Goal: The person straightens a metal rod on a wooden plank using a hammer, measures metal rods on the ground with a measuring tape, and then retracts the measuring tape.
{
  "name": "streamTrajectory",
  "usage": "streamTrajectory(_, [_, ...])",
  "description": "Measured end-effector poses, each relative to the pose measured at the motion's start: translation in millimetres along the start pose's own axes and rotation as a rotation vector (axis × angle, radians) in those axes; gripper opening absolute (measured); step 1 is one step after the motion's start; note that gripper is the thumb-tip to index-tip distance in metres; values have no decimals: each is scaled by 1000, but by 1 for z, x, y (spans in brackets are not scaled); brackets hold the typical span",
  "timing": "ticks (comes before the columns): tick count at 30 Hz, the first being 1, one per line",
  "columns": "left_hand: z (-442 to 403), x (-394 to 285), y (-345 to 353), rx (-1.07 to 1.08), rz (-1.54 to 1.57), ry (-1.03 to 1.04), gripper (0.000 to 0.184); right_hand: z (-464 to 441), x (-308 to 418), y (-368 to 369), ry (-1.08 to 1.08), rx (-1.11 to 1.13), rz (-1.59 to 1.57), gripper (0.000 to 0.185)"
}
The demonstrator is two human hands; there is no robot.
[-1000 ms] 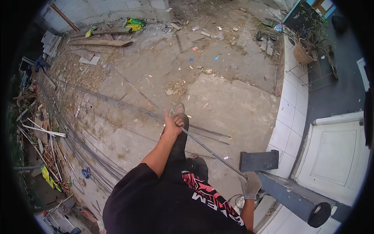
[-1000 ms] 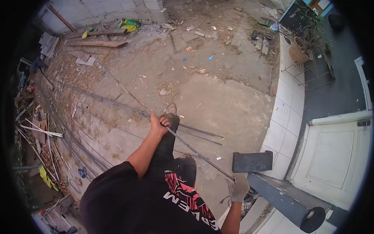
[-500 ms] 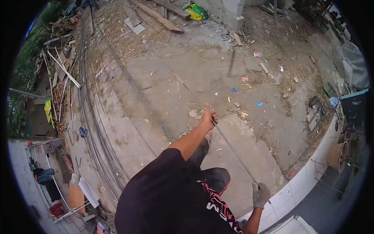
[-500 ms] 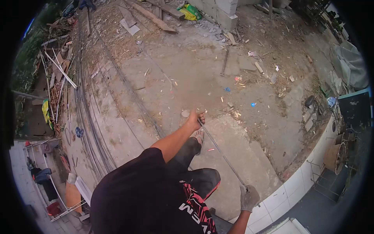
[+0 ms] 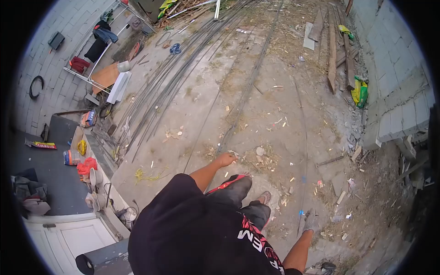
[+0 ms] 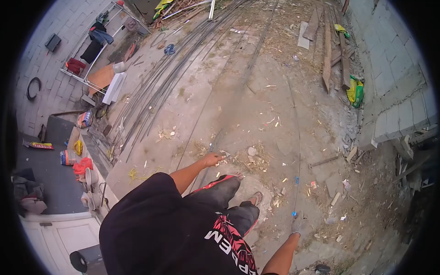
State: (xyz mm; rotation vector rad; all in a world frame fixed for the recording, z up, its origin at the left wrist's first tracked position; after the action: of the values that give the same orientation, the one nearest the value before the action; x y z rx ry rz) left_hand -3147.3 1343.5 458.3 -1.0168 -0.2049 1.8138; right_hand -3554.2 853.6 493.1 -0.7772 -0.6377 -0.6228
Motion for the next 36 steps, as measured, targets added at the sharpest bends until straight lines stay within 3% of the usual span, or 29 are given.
streamTrajectory(2, [72,108,-12,-176,164,-360,61,-13,-15,53,14,210,22,23])
streamTrajectory(4, [167,174,-3,-135,186,-660,66,15,-3,95,164,436,175,21])
streamTrajectory(7, [287,228,52,-158,330,-834,67,63,10,142,122,668,401,19])
streamTrajectory(11, [385,224,159,-181,810,-982,72,76,14,180,4,964,732,20])
streamTrajectory(13, [403,211,217,-161,1031,-1025,76,70,41,202,-51,994,904,20])
streamTrajectory(15, [418,167,225,-187,1140,-1033,71,56,79,237,-107,984,1030,20])
streamTrajectory(18, [361,201,339,-210,1057,-794,64,52,157,302,-147,883,1039,20])
streamTrajectory(20, [328,213,361,-249,1140,-845,60,53,201,353,-133,835,852,19])
streamTrajectory(22, [329,200,271,-472,682,-411,51,71,243,407,-181,806,722,17])
streamTrajectory(24, [306,240,233,-532,831,-592,50,124,277,460,-297,807,719,12])
streamTrajectory(26, [349,227,155,-748,1545,-869,52,163,293,510,-375,836,757,11])
streamTrajectory(28, [345,261,121,-857,1628,-808,59,199,295,559,-450,1043,848,14])
streamTrajectory(32, [344,308,41,-965,1627,-828,59,249,278,629,-514,1072,933,17])
streamTrajectory(36, [322,352,-30,-1102,1615,-803,57,280,240,691,-401,1049,1225,16])
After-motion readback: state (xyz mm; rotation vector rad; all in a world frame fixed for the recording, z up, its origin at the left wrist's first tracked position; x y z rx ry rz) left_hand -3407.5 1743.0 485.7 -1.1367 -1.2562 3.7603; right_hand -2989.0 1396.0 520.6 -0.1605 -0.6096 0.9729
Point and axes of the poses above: each hand's wrist, its own z-axis away from the middle knuckle, its own y-axis out of the palm, x = y × z, the point moved 7 cm from there along -z, towards the middle knuckle, and after that the axes turned 4 degrees about -x, right-handed, at the moved point
